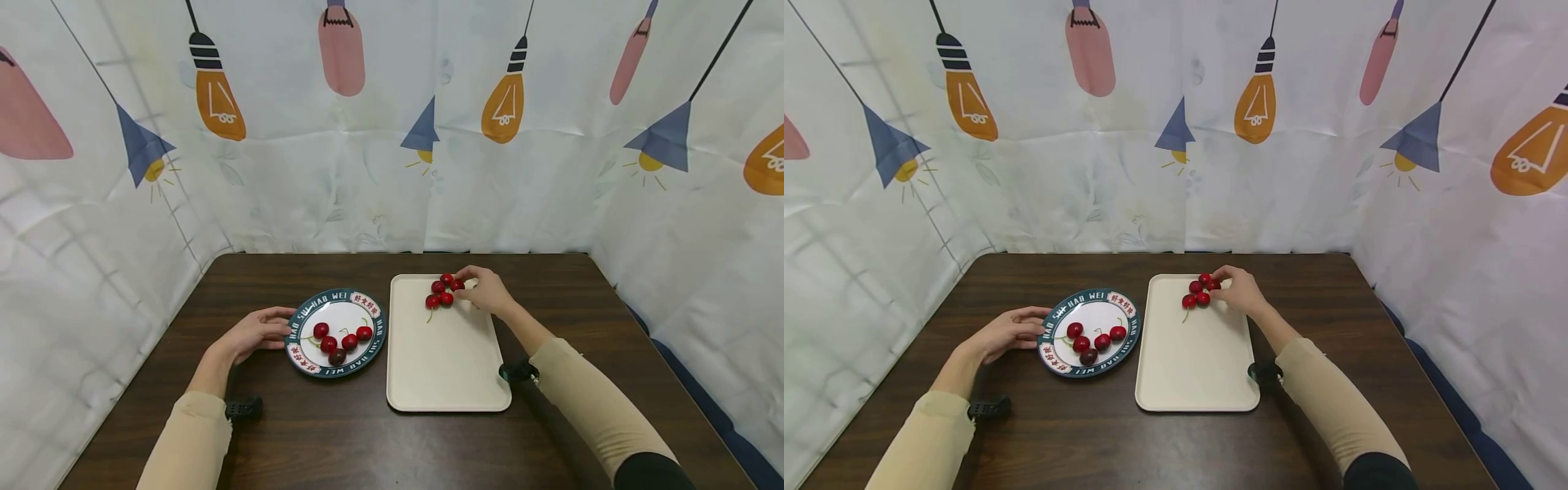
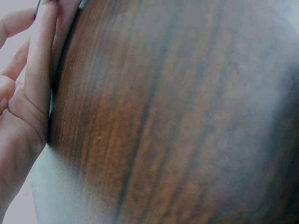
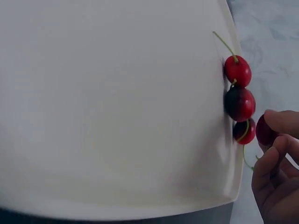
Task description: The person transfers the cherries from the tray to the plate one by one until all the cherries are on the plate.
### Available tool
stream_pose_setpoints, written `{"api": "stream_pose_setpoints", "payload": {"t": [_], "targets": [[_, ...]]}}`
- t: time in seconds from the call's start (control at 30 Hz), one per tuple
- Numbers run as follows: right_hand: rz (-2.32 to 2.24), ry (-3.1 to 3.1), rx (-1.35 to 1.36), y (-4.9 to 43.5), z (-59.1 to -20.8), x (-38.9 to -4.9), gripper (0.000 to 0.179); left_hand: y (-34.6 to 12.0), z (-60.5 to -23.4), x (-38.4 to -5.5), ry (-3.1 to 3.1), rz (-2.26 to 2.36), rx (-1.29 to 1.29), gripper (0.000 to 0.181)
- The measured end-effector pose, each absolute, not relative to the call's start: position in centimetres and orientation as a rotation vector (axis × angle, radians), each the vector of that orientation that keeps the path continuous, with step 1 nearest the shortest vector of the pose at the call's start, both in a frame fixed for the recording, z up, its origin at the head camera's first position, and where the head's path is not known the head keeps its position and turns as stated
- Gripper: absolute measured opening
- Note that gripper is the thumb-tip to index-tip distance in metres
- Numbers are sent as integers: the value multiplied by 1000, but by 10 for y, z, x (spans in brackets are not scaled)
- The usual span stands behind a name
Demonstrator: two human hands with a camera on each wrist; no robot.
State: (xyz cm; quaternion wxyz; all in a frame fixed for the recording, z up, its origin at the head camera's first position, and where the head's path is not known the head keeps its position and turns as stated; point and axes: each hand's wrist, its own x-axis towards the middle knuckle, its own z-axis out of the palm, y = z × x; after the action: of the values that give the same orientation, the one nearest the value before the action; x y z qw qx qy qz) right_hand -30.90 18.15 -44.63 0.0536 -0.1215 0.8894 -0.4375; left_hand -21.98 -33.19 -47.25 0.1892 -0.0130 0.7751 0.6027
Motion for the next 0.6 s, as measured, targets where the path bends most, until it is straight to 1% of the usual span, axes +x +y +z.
{"api": "stream_pose_setpoints", "payload": {"t": [0.27, 0.6], "targets": [[-1369, 2680, -446, 168, -441, -306, 33, -332, -472, -220, 2181, 1695, -64, 59], [-1385, 2629, -512, 135, -431, -299, 33, -331, -471, -220, 2191, 1687, -67, 60]]}}
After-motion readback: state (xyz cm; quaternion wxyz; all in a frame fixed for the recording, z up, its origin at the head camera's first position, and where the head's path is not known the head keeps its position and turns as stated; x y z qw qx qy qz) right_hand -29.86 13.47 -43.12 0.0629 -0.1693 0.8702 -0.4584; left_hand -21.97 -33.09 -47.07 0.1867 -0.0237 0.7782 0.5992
